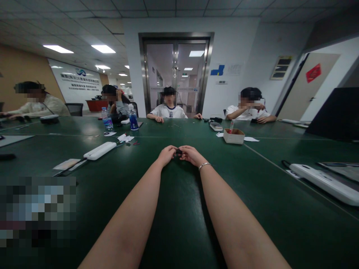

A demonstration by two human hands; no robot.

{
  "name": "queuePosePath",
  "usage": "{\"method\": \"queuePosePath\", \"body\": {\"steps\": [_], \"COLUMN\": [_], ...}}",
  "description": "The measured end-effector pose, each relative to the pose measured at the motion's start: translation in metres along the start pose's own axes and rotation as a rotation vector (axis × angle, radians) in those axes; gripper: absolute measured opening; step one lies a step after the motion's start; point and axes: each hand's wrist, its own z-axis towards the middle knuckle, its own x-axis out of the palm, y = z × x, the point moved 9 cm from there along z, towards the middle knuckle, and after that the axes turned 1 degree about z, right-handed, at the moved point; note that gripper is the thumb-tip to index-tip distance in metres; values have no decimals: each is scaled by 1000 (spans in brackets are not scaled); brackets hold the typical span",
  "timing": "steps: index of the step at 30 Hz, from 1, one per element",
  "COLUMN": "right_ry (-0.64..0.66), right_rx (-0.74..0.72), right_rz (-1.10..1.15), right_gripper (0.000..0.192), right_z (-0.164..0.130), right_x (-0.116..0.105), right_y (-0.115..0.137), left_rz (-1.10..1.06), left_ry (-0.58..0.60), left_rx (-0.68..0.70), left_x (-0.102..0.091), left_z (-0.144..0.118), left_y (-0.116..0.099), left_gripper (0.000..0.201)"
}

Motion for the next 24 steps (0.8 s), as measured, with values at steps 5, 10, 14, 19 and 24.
{"method": "queuePosePath", "body": {"steps": [5,10,14,19,24], "right_ry": [6,-3,12,8,14], "right_rx": [6,5,12,-2,0], "right_rz": [-17,-1,-16,8,-2], "right_gripper": [2,4,6,4,4], "right_z": [0,-1,-1,1,2], "right_x": [1,0,2,0,0], "right_y": [0,0,0,-1,-1], "left_rz": [5,-4,-3,-10,-46], "left_ry": [-12,-9,-21,1,8], "left_rx": [14,14,27,40,34], "left_x": [-1,0,-2,0,2], "left_z": [-1,1,3,2,1], "left_y": [-2,1,3,2,-1], "left_gripper": [24,23,22,23,19]}}
